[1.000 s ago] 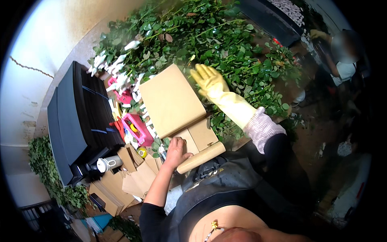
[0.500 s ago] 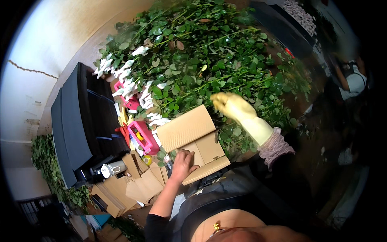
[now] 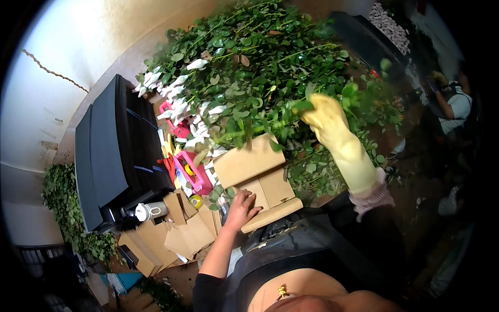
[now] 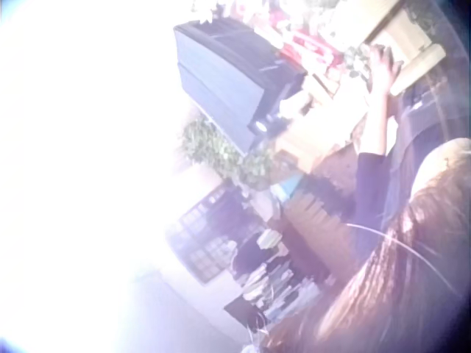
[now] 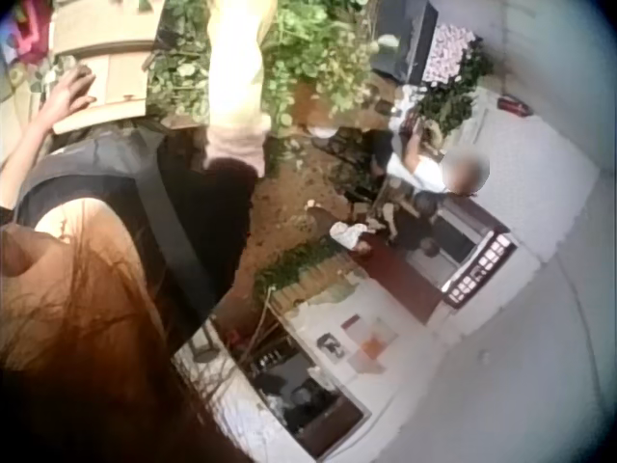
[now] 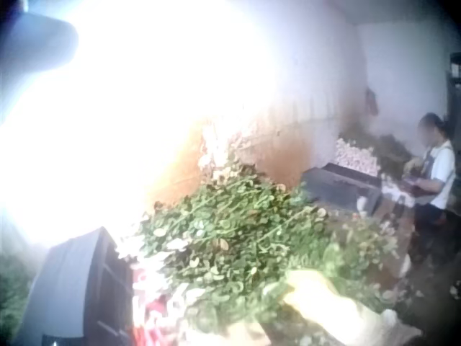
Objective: The person arranges white flowers and green leaves into a cardboard box. They use shears to trim stems and place the cut pieces into the box, repeating the process with multiple stems.
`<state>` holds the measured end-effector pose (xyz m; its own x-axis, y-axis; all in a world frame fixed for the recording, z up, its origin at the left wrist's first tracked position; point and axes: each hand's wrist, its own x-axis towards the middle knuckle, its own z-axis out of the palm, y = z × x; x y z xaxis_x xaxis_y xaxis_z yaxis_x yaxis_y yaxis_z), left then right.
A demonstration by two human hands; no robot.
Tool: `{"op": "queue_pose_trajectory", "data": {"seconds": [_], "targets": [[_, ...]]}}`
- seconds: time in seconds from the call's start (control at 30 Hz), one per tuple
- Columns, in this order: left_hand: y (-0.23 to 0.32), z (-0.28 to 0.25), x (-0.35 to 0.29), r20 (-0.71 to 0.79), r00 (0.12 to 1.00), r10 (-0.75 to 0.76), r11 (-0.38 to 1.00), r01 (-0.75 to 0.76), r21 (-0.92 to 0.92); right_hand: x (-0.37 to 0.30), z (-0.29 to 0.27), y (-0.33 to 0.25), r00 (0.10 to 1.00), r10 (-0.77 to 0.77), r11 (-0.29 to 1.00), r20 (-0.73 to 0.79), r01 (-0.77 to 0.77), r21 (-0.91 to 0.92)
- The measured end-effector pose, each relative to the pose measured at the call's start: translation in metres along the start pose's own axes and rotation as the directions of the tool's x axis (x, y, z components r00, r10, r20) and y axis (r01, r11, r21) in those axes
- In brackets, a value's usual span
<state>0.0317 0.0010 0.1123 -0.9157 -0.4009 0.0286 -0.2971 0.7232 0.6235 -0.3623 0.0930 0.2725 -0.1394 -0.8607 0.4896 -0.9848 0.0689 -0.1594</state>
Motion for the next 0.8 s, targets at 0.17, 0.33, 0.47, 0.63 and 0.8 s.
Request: {"op": "queue_pose_trajectory", "data": {"seconds": [0.17,0.33,0.47,0.63,0.8], "targets": [[-0.003,0.001,-0.005,0.076,0.968,-0.240,0.931,0.251,-0.265,-0.101,-0.010,-0.005,0.702,0.376,0.572,0.605,-0.689,0.444],[-0.008,0.007,-0.009,-0.024,0.993,-0.113,0.956,0.102,-0.276,-0.167,0.006,0.003,0.322,0.353,0.826,0.879,-0.548,-0.131],[-0.010,0.002,-0.004,0.004,1.000,0.029,0.990,-0.028,-0.138,-0.120,0.004,0.009,0.083,0.399,0.908,0.913,-0.172,-0.382],[-0.001,-0.011,0.001,0.079,0.997,-0.014,0.982,0.028,-0.185,0.003,0.047,0.019,0.504,0.344,0.938,0.793,-0.138,-0.319],[0.005,-0.007,0.005,0.078,0.992,-0.101,0.985,0.111,-0.129,0.068,0.149,0.018,0.505,0.620,0.757,0.601,-0.585,-0.289]]}}
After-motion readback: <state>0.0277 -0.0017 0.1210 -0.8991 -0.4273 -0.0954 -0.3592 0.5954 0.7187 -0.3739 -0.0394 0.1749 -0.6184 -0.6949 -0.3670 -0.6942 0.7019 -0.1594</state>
